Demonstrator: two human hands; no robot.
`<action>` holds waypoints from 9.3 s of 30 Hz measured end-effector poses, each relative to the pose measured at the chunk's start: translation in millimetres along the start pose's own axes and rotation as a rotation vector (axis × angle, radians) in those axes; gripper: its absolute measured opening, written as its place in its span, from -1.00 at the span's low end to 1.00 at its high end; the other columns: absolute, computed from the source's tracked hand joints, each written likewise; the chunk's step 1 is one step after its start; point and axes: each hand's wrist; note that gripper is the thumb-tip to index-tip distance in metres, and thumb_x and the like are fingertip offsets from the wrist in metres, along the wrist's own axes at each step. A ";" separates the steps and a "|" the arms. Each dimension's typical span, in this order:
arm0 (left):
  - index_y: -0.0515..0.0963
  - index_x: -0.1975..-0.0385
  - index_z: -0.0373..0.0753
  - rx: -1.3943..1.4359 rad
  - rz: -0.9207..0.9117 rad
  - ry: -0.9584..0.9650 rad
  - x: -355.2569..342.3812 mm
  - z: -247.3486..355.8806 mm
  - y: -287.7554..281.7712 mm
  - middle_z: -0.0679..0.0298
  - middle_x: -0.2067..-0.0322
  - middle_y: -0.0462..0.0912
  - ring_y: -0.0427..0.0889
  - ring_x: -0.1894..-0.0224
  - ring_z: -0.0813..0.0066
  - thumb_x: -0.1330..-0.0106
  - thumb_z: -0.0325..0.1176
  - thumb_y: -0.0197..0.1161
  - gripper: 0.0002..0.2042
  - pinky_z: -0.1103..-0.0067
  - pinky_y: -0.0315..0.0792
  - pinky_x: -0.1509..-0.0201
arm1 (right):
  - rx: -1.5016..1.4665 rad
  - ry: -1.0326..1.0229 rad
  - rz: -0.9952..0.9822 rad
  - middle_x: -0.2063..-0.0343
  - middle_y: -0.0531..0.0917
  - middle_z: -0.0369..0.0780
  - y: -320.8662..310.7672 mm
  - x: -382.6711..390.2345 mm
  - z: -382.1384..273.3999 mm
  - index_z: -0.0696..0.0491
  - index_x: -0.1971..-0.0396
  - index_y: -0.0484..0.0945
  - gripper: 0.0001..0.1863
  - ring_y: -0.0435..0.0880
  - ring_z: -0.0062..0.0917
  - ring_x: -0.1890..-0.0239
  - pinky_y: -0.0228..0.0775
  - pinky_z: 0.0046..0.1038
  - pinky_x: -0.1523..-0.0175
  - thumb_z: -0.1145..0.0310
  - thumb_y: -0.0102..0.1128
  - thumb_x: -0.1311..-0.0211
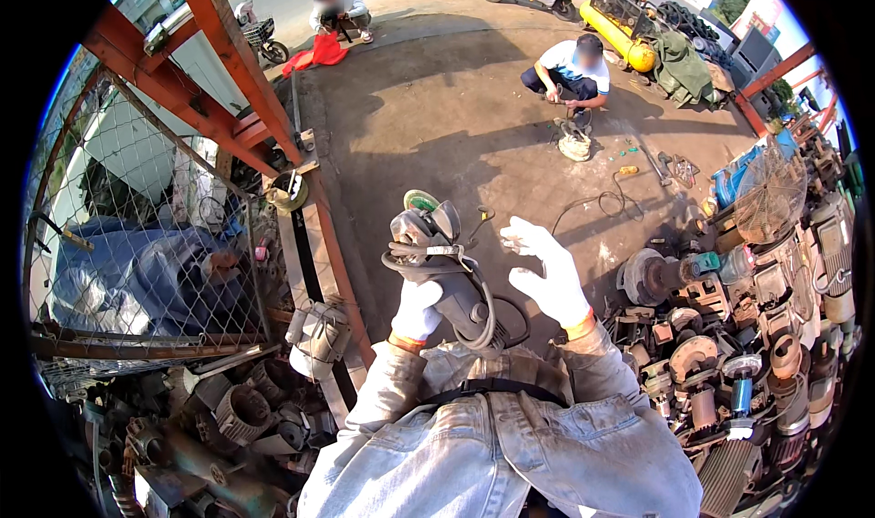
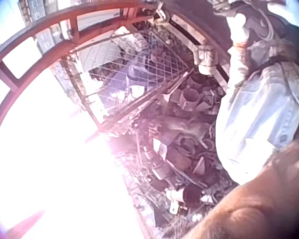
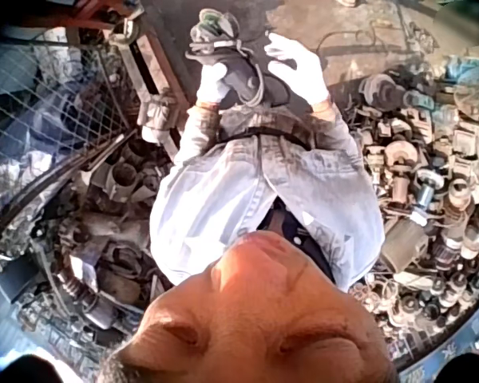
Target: The person selects a motor from a pile of scrap, then uses an angle grinder to cut and remove parts of the motor casing. They then pull out the copper windings from the stator.
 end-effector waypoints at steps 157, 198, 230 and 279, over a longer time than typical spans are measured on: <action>0.52 -0.18 -0.24 0.191 0.746 -0.295 -669.3 -487.3 -113.3 0.12 0.01 0.68 0.70 0.00 0.19 -0.38 0.08 0.36 -0.43 0.26 0.65 -0.12 | 0.098 0.856 -0.278 0.31 0.76 -0.18 -440.4 -128.2 788.7 -0.04 0.07 0.73 -0.69 0.73 -0.26 0.25 0.58 -0.24 0.07 0.05 0.22 -0.52; 0.45 -0.21 -0.30 -0.138 0.576 -0.236 -734.0 -682.3 -395.8 0.15 0.06 0.64 0.68 0.02 0.19 -0.36 -0.01 0.43 -0.41 0.20 0.66 -0.09 | 0.851 0.875 0.336 -0.05 0.73 -0.11 -510.4 64.3 1312.2 -0.11 -0.26 0.63 -0.53 0.72 -0.15 -0.08 0.53 -0.07 -0.17 0.11 0.24 -0.41; 0.48 -0.09 -0.23 -0.086 0.744 -0.004 -732.8 -616.4 -447.0 0.12 0.10 0.66 0.70 0.06 0.13 -0.57 0.05 0.21 -0.56 -0.08 0.48 -0.39 | 0.479 0.595 0.184 0.01 0.77 -0.21 -297.8 69.1 1132.3 0.01 0.02 0.76 -0.65 0.71 -0.25 -0.09 0.52 -0.25 -0.22 0.29 0.49 -0.18; 0.63 -0.17 -0.14 0.037 0.278 -0.403 -779.4 -668.2 -473.1 0.12 0.01 0.69 0.64 -0.10 0.17 -0.32 -0.11 0.47 -0.54 0.07 0.46 -0.39 | 0.523 1.233 0.690 0.21 0.77 -0.11 -354.5 178.6 1066.8 0.03 0.14 0.70 -0.73 0.79 -0.18 0.16 0.63 -0.22 0.01 0.20 0.38 -0.26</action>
Point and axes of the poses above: each hand's wrist, its own x-axis away from the middle knuckle, its own y-axis out of the palm, z = x × y
